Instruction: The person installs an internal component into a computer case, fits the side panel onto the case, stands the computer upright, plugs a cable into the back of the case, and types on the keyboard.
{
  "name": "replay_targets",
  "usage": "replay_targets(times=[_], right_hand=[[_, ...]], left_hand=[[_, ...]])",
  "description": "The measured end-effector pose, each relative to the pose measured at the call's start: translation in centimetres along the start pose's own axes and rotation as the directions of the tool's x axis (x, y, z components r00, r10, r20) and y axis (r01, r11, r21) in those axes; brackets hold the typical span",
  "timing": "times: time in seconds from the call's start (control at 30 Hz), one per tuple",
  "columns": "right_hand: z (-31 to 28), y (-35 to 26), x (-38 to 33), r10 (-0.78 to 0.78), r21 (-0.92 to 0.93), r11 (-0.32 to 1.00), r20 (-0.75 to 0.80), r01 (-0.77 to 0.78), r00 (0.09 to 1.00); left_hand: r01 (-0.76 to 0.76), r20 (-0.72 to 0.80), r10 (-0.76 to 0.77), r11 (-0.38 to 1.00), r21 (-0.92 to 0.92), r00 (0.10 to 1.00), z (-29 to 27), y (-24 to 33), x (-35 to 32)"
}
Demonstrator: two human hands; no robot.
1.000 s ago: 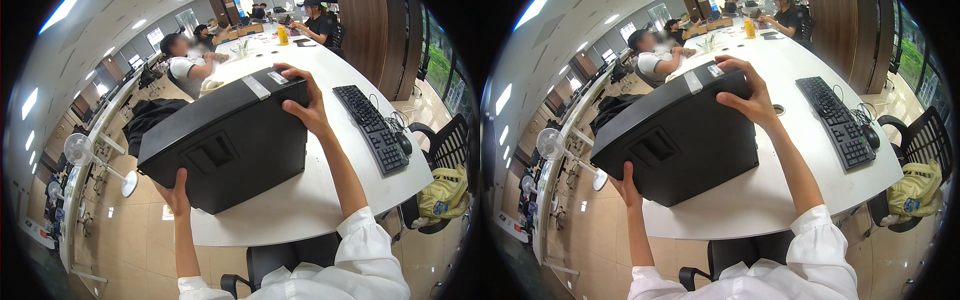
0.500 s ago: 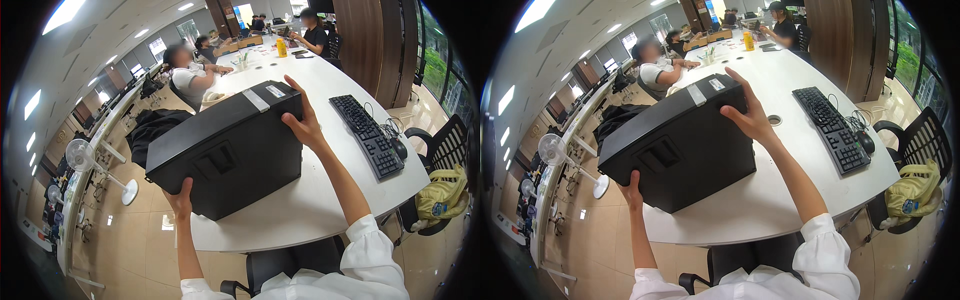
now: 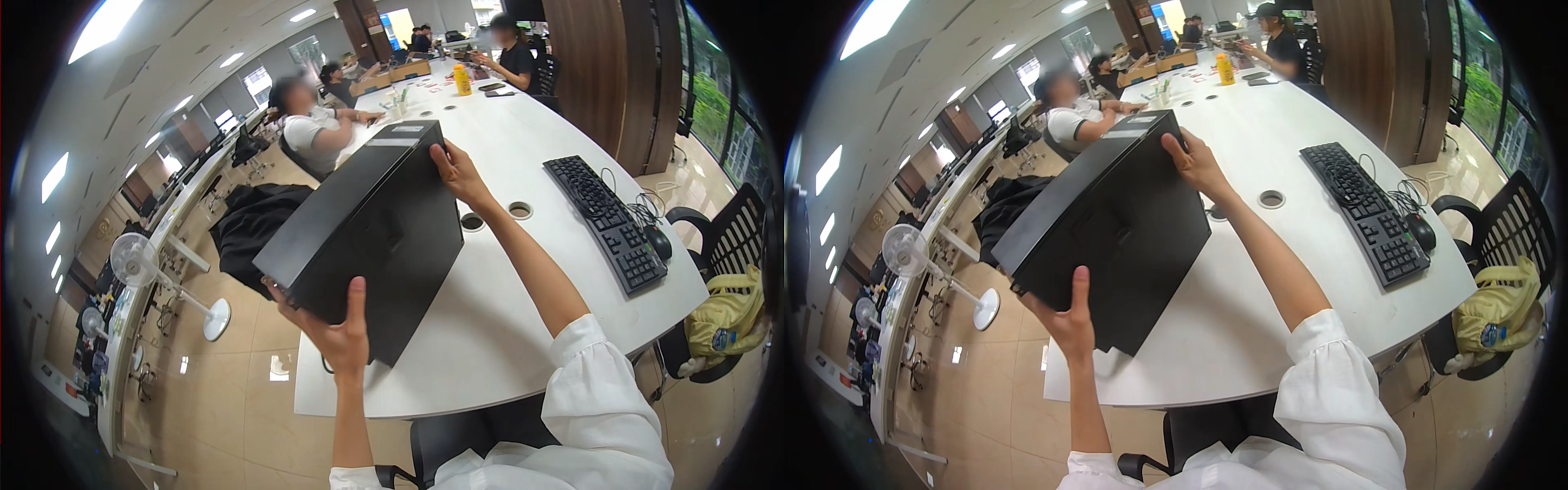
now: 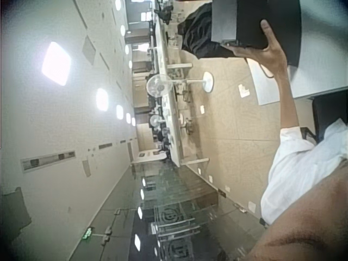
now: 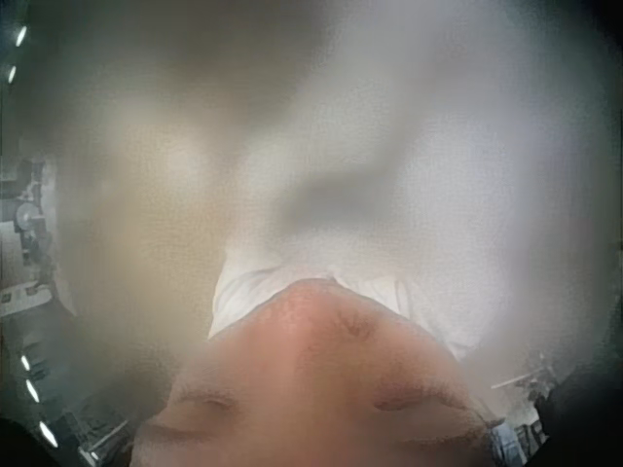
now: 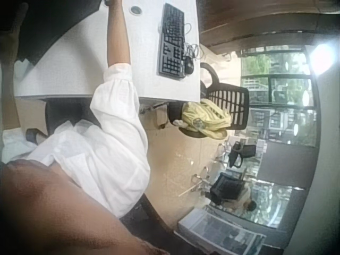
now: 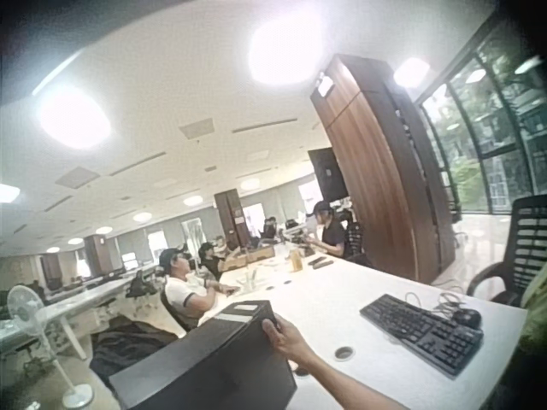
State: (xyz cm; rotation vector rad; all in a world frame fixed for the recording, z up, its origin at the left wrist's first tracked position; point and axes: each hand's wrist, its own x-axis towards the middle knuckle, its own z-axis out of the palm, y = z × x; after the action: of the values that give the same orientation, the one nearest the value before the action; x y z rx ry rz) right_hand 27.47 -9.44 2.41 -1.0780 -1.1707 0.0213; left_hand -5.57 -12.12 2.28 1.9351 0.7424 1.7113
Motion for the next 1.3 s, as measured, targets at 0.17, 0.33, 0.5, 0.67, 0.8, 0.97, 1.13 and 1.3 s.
replay_targets(times=[0.17, 0.33, 0.5, 0.67, 0.8, 0.97, 1.13, 1.3], right_hand=[[1.2, 2.0, 1.5, 0.115, -0.149, 0.98, -0.102, -0.129, 0.988], [5.6, 2.2, 2.6, 0.236, -0.23, 0.94, -0.09, -0.251, 0.968], [7.8, 4.4, 4.6, 0.305, -0.383, 0.872, -0.058, -0.304, 0.95], [7.5, 5.6, 4.3, -0.025, -0.62, 0.781, 0.087, 0.074, 0.996], [6.1, 5.1, 0.8, 0.154, -0.362, 0.931, 0.276, -0.045, 0.949], [-6.0, -1.2, -5.9, 0.156, -0.475, 0.87, 0.517, 0.13, 0.842], [-24.1, -8.5, -16.4, 0.118, -0.707, 0.703, 0.215, 0.072, 0.969], [-37.8, -11.1, -20.4, -0.074, -0.876, 0.384, -0.344, -0.291, 0.936]], left_hand=[[-0.003, 0.064, -0.002, 0.997, 0.078, 0.998, 0.8, 1.6, -1.6], [0.046, 0.099, -0.042, 0.998, -0.04, 0.994, -0.6, 2.9, -2.9], [0.058, 0.044, -0.058, 0.998, 0.016, 0.997, 0.9, 3.6, -4.1], [-0.008, -0.034, 0.011, 0.996, 0.085, 0.999, 2.6, 3.5, -4.6], [0.105, 0.013, -0.104, 0.991, -0.088, 0.995, 1.5, 1.4, -6.0], [0.008, 0.116, -0.033, 0.977, 0.212, 0.993, 0.5, 0.4, -8.1], [0.149, 0.306, -0.147, 0.989, 0.017, 0.941, -0.6, -2.2, -11.5], [0.247, 0.287, -0.262, 0.965, 0.088, 0.921, -1.0, -3.5, -13.8]])
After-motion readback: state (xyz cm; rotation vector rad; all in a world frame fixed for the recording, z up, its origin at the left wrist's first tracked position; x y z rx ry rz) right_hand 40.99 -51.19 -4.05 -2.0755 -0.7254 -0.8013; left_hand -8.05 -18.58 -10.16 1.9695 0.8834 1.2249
